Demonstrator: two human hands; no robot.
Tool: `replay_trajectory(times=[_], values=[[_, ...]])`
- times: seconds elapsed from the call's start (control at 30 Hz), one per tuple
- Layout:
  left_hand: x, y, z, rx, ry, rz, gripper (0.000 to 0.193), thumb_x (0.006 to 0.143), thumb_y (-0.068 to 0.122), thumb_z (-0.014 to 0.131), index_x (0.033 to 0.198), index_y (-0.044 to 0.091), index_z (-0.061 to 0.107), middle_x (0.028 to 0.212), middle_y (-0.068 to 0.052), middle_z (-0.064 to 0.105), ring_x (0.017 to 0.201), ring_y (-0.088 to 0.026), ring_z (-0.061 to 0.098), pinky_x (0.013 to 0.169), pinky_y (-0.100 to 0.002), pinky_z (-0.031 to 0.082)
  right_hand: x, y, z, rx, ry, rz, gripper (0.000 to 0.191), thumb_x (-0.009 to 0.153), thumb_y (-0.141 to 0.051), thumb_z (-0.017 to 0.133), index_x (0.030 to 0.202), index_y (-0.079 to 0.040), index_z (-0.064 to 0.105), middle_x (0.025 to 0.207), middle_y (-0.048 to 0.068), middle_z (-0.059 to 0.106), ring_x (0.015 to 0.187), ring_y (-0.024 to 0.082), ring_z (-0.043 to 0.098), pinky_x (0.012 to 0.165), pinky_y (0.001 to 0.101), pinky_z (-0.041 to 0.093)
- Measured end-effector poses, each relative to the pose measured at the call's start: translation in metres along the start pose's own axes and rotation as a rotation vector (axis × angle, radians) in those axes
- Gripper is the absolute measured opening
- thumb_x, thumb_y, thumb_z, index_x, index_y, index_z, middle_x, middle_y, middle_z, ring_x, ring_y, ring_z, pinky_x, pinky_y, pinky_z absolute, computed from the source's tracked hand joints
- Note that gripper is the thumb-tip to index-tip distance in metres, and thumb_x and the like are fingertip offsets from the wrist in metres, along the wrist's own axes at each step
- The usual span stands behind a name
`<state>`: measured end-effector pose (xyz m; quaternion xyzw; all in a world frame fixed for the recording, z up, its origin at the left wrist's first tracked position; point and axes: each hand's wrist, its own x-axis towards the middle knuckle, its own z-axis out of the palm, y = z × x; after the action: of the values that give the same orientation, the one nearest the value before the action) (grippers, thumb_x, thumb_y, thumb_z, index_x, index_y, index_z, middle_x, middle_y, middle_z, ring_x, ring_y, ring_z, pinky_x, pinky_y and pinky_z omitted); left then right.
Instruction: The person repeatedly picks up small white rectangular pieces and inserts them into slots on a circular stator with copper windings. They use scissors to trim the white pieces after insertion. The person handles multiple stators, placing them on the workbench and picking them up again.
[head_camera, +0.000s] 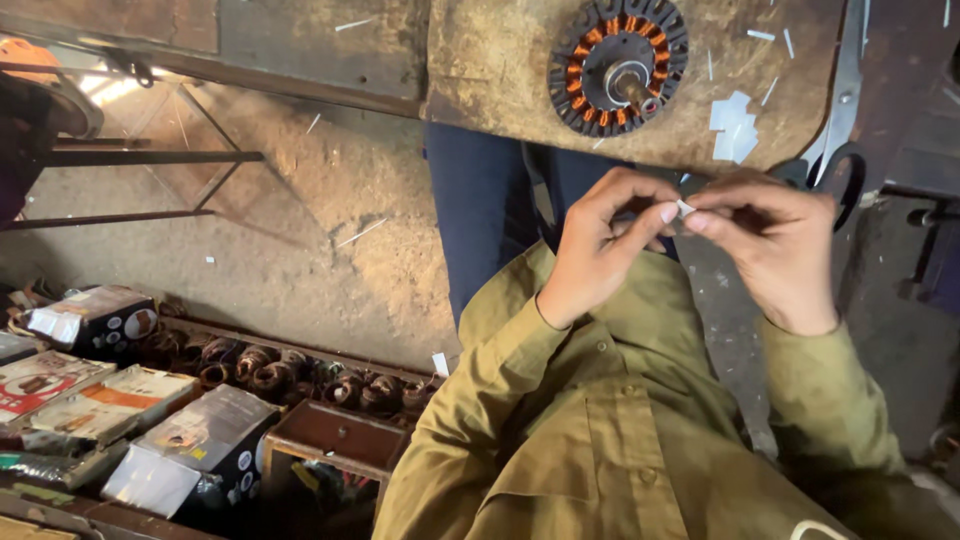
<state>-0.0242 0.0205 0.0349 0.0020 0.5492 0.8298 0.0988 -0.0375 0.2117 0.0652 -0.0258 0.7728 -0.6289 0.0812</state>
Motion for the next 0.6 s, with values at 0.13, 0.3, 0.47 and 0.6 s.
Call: replay_trajectory(times=[0.13, 0.3, 0.47, 0.6], values=[[-0.003, 0.012, 0.006, 0.318, 0.119, 0.111, 0.01, 0.099, 0.006, 0.072, 0.108, 0.001, 0.072, 0.1, -0.007, 0.068, 0.084, -0.013, 0.069, 0.075, -0.027, 0.056, -0.004, 0.021, 0.009, 0.083, 0.025, -0.069, 0.013, 0.092, 0.005, 0.082, 0.102, 0.006, 0.074, 0.099, 0.012, 0.073, 0.09, 0.014, 0.067, 0.081, 0.0241, 0.054], [-0.012, 0.019, 0.015, 0.465, 0.183, 0.254, 0.013, 0.097, 0.005, 0.074, 0.11, 0.003, 0.072, 0.106, -0.009, 0.07, 0.09, -0.02, 0.071, 0.082, -0.027, 0.057, -0.016, 0.031, 0.012, 0.126, 0.112, -0.065, 0.011, 0.096, 0.004, 0.081, 0.101, 0.005, 0.071, 0.099, 0.012, 0.073, 0.089, 0.013, 0.068, 0.082, 0.0235, 0.055], [-0.013, 0.021, 0.004, 0.462, 0.063, 0.224, 0.017, 0.098, 0.006, 0.074, 0.115, 0.004, 0.073, 0.105, -0.008, 0.071, 0.091, -0.018, 0.072, 0.084, -0.027, 0.058, -0.017, 0.032, 0.021, 0.417, 0.117, -0.039, 0.011, 0.099, 0.001, 0.081, 0.098, 0.003, 0.07, 0.097, 0.009, 0.072, 0.085, 0.011, 0.066, 0.078, 0.0229, 0.053], [-0.009, 0.017, 0.002, 0.473, 0.143, 0.279, 0.019, 0.09, 0.01, 0.083, 0.108, 0.006, 0.077, 0.103, -0.007, 0.073, 0.088, -0.017, 0.073, 0.08, -0.026, 0.058, -0.019, 0.023, 0.027, 0.198, 0.189, -0.015, 0.008, 0.102, -0.001, 0.08, 0.104, 0.003, 0.073, 0.1, 0.01, 0.074, 0.084, 0.009, 0.065, 0.075, 0.022, 0.051]])
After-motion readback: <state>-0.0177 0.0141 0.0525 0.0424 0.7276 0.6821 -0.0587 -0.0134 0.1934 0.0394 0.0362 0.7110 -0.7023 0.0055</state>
